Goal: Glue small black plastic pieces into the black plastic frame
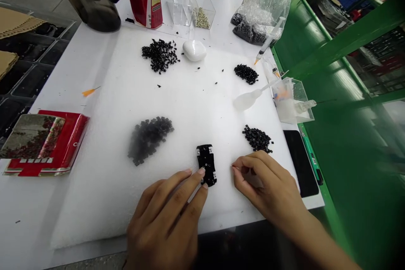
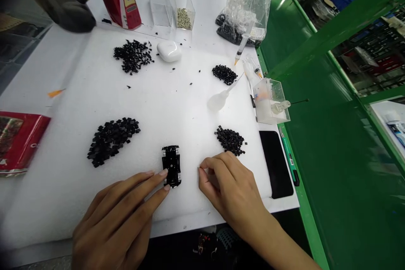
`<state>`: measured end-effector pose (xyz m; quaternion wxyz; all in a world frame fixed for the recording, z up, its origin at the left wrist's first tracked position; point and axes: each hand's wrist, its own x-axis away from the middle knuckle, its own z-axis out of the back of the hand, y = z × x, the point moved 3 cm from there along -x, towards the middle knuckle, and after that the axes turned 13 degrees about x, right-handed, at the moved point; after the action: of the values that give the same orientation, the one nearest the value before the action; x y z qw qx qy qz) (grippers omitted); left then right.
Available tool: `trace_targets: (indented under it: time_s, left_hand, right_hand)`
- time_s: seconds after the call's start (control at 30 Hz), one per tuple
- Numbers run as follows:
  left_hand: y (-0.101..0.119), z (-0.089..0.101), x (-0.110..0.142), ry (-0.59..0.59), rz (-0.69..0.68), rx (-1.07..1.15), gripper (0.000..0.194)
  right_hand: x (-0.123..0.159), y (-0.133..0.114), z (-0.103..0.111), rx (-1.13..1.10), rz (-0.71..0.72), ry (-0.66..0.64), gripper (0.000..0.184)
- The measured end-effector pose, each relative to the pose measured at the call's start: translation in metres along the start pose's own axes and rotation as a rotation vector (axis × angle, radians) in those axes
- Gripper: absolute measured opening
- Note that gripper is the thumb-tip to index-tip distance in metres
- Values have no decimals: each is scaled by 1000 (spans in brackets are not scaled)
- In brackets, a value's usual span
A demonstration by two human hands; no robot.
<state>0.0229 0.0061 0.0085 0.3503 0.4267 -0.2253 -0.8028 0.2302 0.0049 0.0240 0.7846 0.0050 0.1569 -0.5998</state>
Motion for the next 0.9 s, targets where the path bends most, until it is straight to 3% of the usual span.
trace_targets:
  time_s: [0.27,0.37,0.53,0.73,0.9]
  left_hand:
    - [1,0,0,6,-15,3,35]
    - [1,0,-1,7,1,3,34]
    - [0,-1,-1,-5,22,-3,35]
    - [1,2,-1,-17,17,-3,33]
    - [2,3,0,-7,19,1,34]
  right_hand:
    - [1,5,4,-172,-90,-110,20]
    - [8,4,8,-211,-187,-165,25]
    - [22,-10,8,-102,-463,-68,8]
    - [19,-26,-4,3,-520,45,9]
    - [13,-23,-4,-96,-554,9,6]
